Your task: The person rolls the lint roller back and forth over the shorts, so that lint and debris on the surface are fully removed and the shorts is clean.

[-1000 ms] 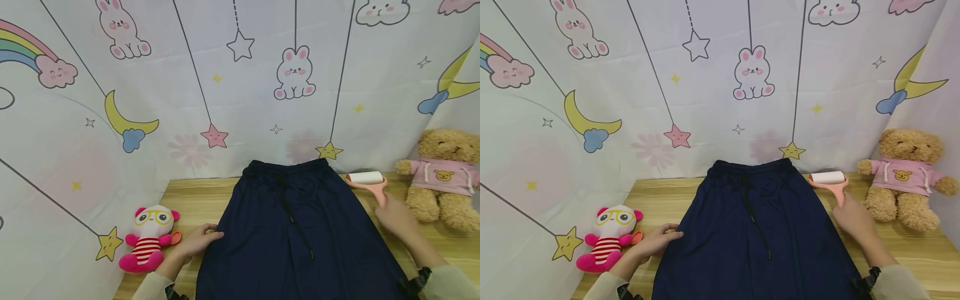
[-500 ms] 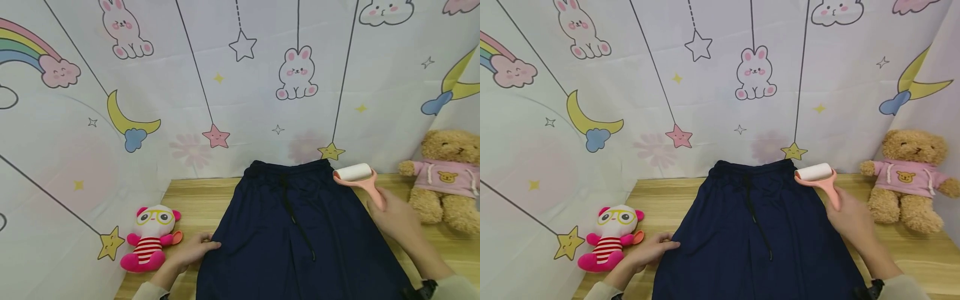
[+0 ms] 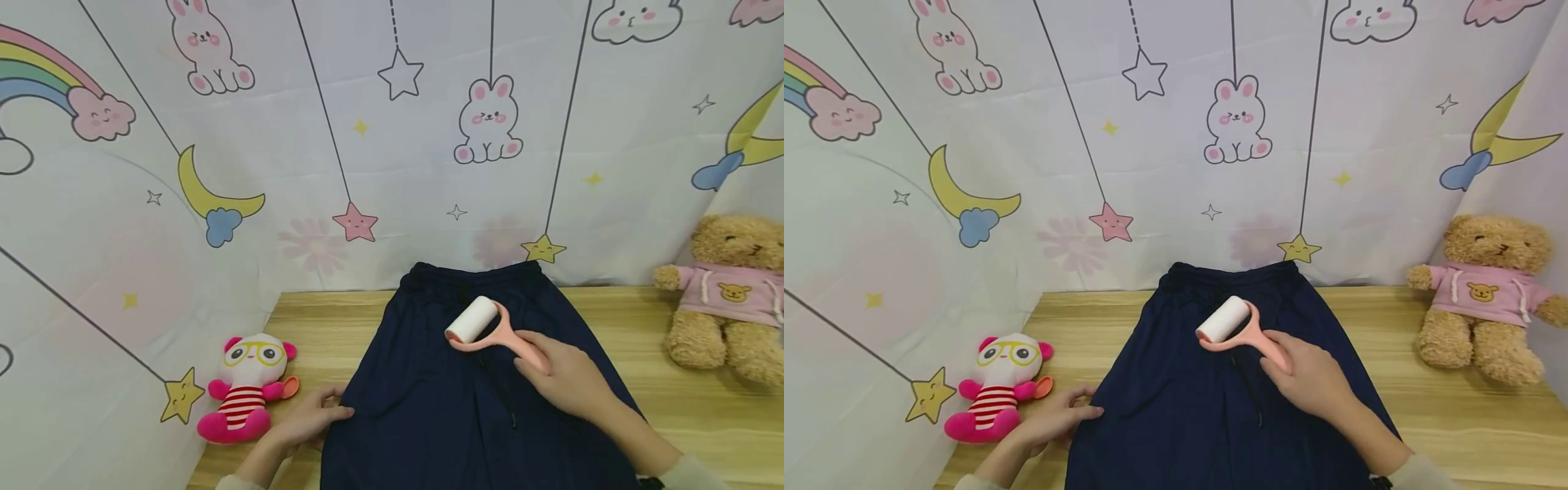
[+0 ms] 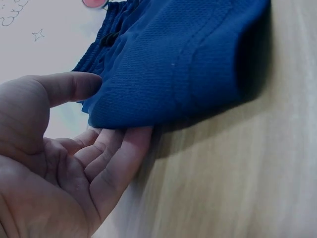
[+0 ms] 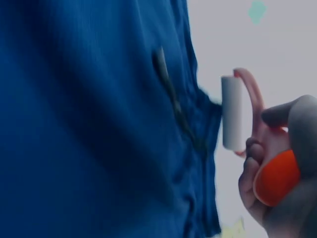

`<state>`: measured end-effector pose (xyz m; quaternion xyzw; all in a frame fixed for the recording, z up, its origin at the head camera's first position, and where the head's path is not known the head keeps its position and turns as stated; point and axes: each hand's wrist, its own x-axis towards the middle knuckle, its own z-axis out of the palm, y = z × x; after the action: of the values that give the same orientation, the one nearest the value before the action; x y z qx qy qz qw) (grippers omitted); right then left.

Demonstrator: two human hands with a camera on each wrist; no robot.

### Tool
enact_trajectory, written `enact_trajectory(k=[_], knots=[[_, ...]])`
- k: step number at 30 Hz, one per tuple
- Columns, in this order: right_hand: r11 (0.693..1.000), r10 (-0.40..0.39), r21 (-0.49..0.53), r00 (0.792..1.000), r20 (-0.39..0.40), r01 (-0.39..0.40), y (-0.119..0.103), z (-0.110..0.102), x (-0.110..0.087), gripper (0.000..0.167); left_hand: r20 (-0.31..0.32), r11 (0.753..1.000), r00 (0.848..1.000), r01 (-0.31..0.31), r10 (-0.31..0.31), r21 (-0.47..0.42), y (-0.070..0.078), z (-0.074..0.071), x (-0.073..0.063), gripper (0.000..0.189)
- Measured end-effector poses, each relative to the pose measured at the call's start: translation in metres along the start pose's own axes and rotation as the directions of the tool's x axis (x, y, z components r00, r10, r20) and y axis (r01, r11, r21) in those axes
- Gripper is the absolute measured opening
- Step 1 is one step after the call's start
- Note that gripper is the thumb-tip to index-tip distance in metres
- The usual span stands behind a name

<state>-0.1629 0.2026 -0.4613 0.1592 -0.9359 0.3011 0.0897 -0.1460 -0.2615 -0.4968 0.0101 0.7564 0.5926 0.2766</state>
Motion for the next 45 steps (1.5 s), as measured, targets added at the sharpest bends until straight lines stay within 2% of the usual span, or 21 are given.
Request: enact_trajectory(k=[3, 7, 12, 17, 24, 30, 34, 45], knots=[[0.998, -0.042, 0.053, 0.996, 0.075, 0.038, -0.017, 0.018, -0.001, 0.049, -0.006, 1.0, 1.0, -0.006, 0.006, -0.013, -0.002, 0.0, -0.001, 0.051], [0.985, -0.133, 0.127, 0.98, 0.15, 0.114, -0.037, 0.04, -0.001, 0.046, -0.037, 1.0, 0.999, -0.006, 0.006, 0.003, -0.004, 0.0, -0.002, 0.053], [0.962, -0.237, 0.184, 0.953, 0.187, 0.203, -0.059, 0.064, 0.0, 0.041, -0.077, 1.0, 0.997, -0.014, 0.016, 0.022, -0.007, -0.001, -0.004, 0.052], [0.94, -0.32, 0.196, 0.923, 0.213, 0.28, -0.077, 0.085, 0.002, 0.039, -0.104, 1.0, 0.995, -0.01, 0.013, 0.024, -0.009, -0.001, -0.003, 0.048], [0.915, -0.395, 0.202, 0.881, 0.26, 0.35, -0.094, 0.105, 0.003, 0.036, -0.11, 1.0, 0.994, -0.011, 0.014, 0.022, -0.009, -0.001, -0.002, 0.038], [0.902, -0.414, 0.236, 0.877, 0.245, 0.361, -0.101, 0.113, 0.005, 0.034, -0.1, 0.999, 0.995, -0.019, 0.023, 0.041, -0.008, -0.002, -0.002, 0.036], [0.907, -0.405, 0.23, 0.879, 0.252, 0.352, -0.101, 0.115, 0.005, 0.034, -0.1, 0.999, 0.995, -0.022, 0.027, 0.049, -0.008, -0.001, -0.002, 0.035], [0.92, -0.386, 0.169, 0.89, 0.242, 0.353, -0.091, 0.103, -0.007, 0.032, -0.101, 0.999, 0.994, -0.031, 0.035, 0.034, -0.007, 0.0, -0.002, 0.033]])
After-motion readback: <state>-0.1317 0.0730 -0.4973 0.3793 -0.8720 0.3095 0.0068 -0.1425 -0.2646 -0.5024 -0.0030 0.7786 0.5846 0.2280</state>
